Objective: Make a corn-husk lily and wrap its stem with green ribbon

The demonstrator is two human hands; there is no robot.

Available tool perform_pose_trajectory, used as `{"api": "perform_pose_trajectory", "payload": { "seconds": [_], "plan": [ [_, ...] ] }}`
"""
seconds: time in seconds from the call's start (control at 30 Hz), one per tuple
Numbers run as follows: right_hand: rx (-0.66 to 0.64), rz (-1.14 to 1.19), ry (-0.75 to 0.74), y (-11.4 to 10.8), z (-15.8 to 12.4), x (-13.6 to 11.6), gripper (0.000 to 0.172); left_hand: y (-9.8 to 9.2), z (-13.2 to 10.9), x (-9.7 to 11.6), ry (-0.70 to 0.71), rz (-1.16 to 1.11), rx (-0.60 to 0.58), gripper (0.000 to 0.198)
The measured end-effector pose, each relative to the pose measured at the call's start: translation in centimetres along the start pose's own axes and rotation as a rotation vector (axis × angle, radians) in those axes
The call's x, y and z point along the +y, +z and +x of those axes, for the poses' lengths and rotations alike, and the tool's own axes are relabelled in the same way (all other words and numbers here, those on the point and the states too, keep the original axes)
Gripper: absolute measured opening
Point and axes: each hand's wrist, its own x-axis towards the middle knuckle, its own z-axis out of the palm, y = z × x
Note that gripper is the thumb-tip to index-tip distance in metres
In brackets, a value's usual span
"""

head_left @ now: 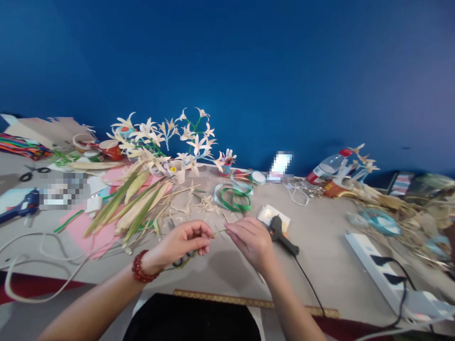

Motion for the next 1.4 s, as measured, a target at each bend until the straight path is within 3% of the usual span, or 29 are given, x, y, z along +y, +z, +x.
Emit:
{"api": "perform_pose_trajectory", "payload": {
  "seconds": [0.07,0.17,0.27,0.43,0.6,0.77,0.93,1.03,1.4],
  "plan": [
    [-0.045,0.138,0.162,0.7,-0.3,-0.6,0.017,0.0,-0.2,-0.4,0.136,0.220,0.110,0.017],
    [-0.033,0.426,0.473,1.9,-0.7,-1.6,0.022,0.1,-0.3,-1.2,0.496,0.612,0.272,0.014],
    [-0.048,0.826,0.757,2.9,-0.9,-2.4,0.030,0.1,-0.2,-1.6,0.764,0.890,0.270,0.020],
    [-0.095,1.394,0.970,3.3,-0.5,-3.5,0.033,0.2,0.2,-1.9,0.867,1.065,0.357,0.027],
    [-0.102,1.594,0.978,3.4,-0.2,-4.4,0.029,0.5,0.4,-2.1,0.871,0.983,0.395,0.032],
    [-0.087,1.456,0.928,4.3,-0.2,-4.8,0.034,1.2,0.4,-1.7,0.788,0.722,0.454,0.025],
    [-0.023,1.178,0.882,4.7,-0.4,-4.6,0.039,2.2,0.1,-0.9,0.521,0.394,0.391,0.010],
    [-0.011,1.027,0.842,4.4,-0.6,-4.5,0.037,2.3,0.0,-0.7,0.399,0.266,0.361,0.010],
    [-0.120,0.479,0.517,1.6,-0.3,-4.7,0.014,1.4,0.0,-0.3,0.260,0.199,0.236,0.016]
  ]
}}
